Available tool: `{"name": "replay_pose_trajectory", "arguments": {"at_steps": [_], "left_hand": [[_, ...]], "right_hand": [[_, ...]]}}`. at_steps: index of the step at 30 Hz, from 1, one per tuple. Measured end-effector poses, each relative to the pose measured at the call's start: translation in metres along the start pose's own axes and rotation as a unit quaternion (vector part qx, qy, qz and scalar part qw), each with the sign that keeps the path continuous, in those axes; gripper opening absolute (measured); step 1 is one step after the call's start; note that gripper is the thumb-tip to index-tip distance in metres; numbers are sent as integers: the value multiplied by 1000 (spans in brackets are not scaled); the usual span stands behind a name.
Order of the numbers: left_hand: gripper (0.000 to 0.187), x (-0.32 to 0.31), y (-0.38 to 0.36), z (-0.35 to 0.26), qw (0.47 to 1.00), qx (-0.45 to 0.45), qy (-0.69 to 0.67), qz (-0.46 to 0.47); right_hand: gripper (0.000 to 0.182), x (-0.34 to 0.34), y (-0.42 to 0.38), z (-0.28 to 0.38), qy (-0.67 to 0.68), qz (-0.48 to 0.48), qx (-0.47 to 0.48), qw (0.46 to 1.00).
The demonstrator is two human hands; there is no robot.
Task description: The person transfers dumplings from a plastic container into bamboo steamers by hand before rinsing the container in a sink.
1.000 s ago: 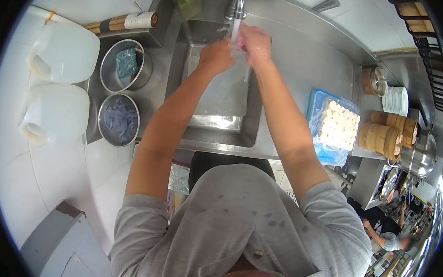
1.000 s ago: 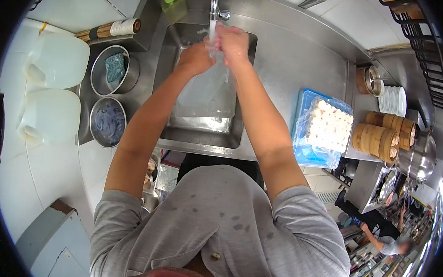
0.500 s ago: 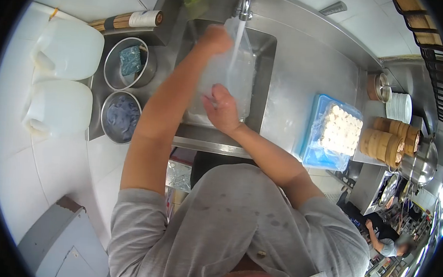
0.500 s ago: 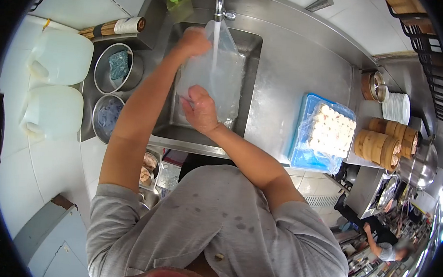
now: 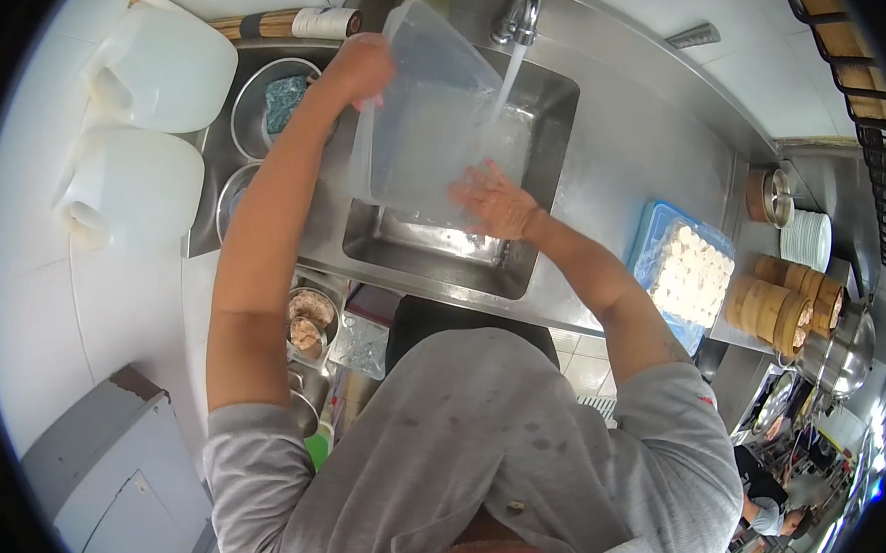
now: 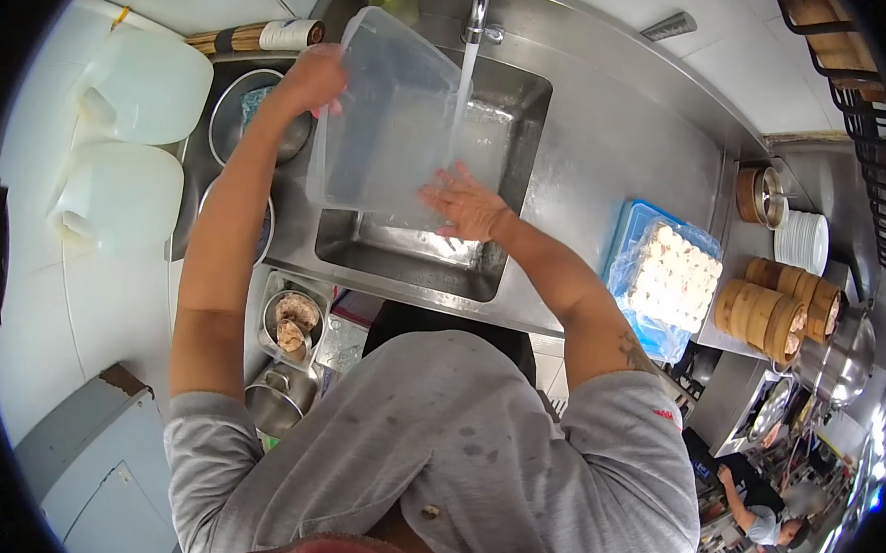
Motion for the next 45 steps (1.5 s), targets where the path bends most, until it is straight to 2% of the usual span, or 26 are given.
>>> {"name": "replay_pose_trajectory", "arguments": {"at_steps": [2,4,6,7,9,10,11,12,13,14,17,18,21,23,24,27,29,30,33,35,36,38,39,41,42,45], "left_hand": [[18,-13,1,32,999,-22,24,-15],[19,-3,-10,25,998,33,-50,-28],[21,5,-28,11,967,144,-208,-40],[24,1,-29,14,961,153,-229,-12],[31,-1,-29,21,947,167,-270,44],[35,-4,-32,23,936,169,-304,56],[38,-10,-39,25,923,171,-337,69],[42,-18,-43,28,909,174,-369,84],[39,-29,-43,38,890,177,-414,79],[37,-45,-42,50,868,179,-458,73],[39,-86,-33,57,824,174,-537,53],[41,-103,-29,57,812,173,-555,48],[27,-199,13,84,827,169,-535,35],[21,-244,29,61,784,162,-595,67],[17,-257,37,44,761,157,-624,83],[20,-258,25,-6,748,118,-637,143],[24,-263,16,-14,756,115,-625,157],[25,-266,11,-16,760,114,-618,163],[29,-256,-15,-22,640,193,-723,176],[32,-271,-15,-16,514,187,-830,114],[33,-282,-14,-11,445,181,-873,83],[35,-299,-2,8,385,174,-903,82],[37,-301,3,14,354,169,-916,80],[40,-292,-5,6,437,128,-881,130],[42,-284,-12,-2,476,108,-859,155],[44,-242,-40,-38,544,147,-781,269]], "right_hand": [[60,1,1,-21,-20,9,-18,1000],[60,5,4,-39,-10,8,-56,998],[61,12,7,-51,9,-16,-86,996],[63,15,5,-53,23,-32,-101,994],[61,26,-3,-62,58,-226,-217,948],[61,32,-6,-68,73,-323,-269,905],[61,30,-8,-75,248,-330,-323,852],[61,24,-13,-81,415,-325,-366,767],[61,14,-19,-89,566,-310,-394,654],[64,4,-27,-95,715,-232,-393,530],[68,75,-55,-48,828,-149,-350,411],[67,92,-60,-49,814,-183,-353,424],[66,135,-82,-55,751,-273,-387,459],[65,161,-96,-60,689,-316,-435,485],[67,169,-102,-60,659,-342,-450,497],[70,177,-124,-52,575,-405,-483,521],[68,163,-138,-49,535,-446,-488,526],[66,155,-140,-42,536,-466,-482,513],[60,124,-136,-15,543,-534,-445,471],[54,102,-131,3,543,-593,-403,438],[53,90,-124,16,559,-593,-391,428],[51,74,-114,43,589,-591,-371,408],[47,73,-117,48,610,-555,-378,420],[41,72,-129,49,650,-479,-390,443],[38,72,-136,43,655,-477,-394,434],[29,80,-159,22,664,-478,-407,405]]}}
Point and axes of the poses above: each hand's wrist, its own y-axis towards the middle knuckle, its own x-axis out of the back of the hand, z = x × y, the point moved 2 cm from there along y, towards the middle knuckle, and after that the axes turned 2 degrees about -y, right-handed, at the moved point
